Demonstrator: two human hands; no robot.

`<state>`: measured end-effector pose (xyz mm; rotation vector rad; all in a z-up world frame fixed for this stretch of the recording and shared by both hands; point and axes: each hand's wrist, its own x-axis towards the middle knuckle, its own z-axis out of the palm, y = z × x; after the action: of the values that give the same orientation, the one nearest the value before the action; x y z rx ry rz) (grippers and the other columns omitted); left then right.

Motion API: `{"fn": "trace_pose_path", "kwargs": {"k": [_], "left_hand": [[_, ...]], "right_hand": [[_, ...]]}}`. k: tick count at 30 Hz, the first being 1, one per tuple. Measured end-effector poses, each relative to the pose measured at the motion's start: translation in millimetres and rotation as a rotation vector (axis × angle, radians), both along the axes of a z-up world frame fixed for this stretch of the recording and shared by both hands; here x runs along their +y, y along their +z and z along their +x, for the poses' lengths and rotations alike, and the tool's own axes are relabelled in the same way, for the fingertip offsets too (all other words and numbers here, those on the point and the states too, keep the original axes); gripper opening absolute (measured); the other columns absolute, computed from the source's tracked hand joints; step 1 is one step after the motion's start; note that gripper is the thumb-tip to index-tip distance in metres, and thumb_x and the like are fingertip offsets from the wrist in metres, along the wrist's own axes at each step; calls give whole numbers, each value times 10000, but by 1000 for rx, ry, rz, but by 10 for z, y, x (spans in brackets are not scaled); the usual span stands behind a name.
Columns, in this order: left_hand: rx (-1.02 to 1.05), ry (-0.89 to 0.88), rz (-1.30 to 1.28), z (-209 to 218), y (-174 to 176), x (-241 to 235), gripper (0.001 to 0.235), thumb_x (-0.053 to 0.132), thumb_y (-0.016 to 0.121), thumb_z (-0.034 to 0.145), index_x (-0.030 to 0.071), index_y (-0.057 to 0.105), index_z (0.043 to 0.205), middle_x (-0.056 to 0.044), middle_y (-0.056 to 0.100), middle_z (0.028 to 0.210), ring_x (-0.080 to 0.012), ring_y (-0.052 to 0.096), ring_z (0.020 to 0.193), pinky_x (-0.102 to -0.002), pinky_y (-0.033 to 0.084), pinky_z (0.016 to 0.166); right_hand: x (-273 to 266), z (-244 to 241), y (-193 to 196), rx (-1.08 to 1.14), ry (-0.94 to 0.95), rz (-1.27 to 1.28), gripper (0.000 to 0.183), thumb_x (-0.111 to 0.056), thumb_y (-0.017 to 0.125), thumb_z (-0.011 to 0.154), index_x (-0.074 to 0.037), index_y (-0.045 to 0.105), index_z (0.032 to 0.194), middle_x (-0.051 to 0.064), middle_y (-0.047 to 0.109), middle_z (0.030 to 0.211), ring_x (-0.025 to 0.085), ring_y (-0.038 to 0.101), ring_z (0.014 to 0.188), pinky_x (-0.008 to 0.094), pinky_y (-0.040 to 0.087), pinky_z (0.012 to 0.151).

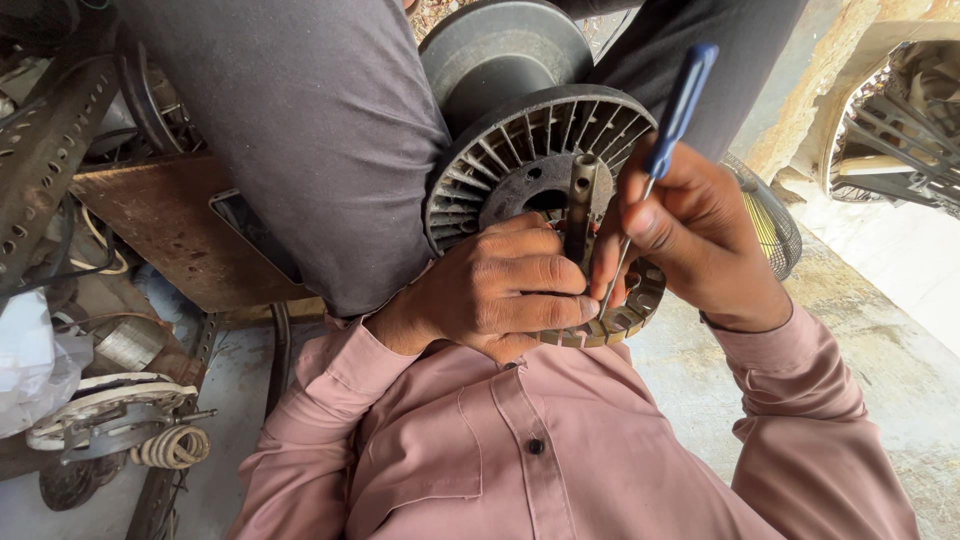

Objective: The person works on a fan motor stator, using a screwdriver and their hands to manipulate copper coils and wiring while holding the component between their legs.

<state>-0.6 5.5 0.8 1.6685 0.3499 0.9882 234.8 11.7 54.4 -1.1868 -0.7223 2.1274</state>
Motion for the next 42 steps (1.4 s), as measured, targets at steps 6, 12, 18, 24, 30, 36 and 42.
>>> {"fn": "trace_pose_path", "kwargs": {"k": [6, 12, 18, 24, 30, 36, 42], "left_hand": [[-8, 7, -4, 6, 0, 0, 311, 57, 806, 800, 63, 720, 1099, -43, 647, 1054, -211, 573, 807, -389, 502, 802], [8, -13, -1, -9, 10, 11, 306, 63, 808, 821, 60, 716, 1113, -43, 646, 1076, -212, 576, 831, -382, 505, 812], [7, -14, -6, -2, 10, 7, 305, 84, 811, 827, 63, 722, 1118, -37, 647, 1075, -210, 577, 835, -383, 507, 815], [5, -14, 7, 4, 0, 0, 293, 94, 815, 832, 60, 727, 1110, -38, 651, 1062, -204, 574, 817, -379, 504, 802], [-1, -8, 8, 12, 1, -13, 264, 90, 814, 857, 63, 719, 1101, -31, 653, 1069, -193, 589, 829, -375, 513, 829], [22, -7, 51, 4, -4, -20, 225, 88, 797, 845, 88, 715, 1055, -9, 663, 1049, -196, 592, 821, -385, 510, 829], [21, -9, 55, 8, 18, -11, 236, 78, 799, 835, 75, 720, 1057, -25, 674, 1045, -214, 596, 814, -373, 506, 829]], "right_hand": [[-9, 17, -16, 19, -14, -17, 166, -220, 559, 1119, -77, 475, 1116, 114, 671, 828, 197, 728, 733, 279, 591, 558], [-14, 0, -14, 21, -41, -25, 187, -236, 560, 1120, -79, 459, 1112, 118, 670, 823, 198, 728, 723, 278, 588, 553], [-15, 4, -16, 6, -26, -9, 191, -243, 557, 1124, -79, 462, 1100, 116, 666, 819, 200, 736, 722, 279, 595, 545], [-8, 10, -21, 7, -2, -5, 182, -235, 560, 1115, -77, 470, 1103, 114, 684, 806, 192, 742, 710, 275, 596, 530], [-31, 23, -22, 15, 8, 11, 163, -209, 561, 1116, -69, 477, 1125, 110, 689, 814, 189, 745, 727, 276, 604, 551], [-70, 50, -40, 33, 15, 23, 145, -170, 561, 1108, -51, 479, 1130, 110, 681, 830, 194, 752, 746, 278, 614, 566], [-70, 22, -23, 27, 27, 67, 141, -144, 571, 1101, -48, 469, 1085, 123, 697, 821, 187, 755, 739, 260, 608, 570]]}}
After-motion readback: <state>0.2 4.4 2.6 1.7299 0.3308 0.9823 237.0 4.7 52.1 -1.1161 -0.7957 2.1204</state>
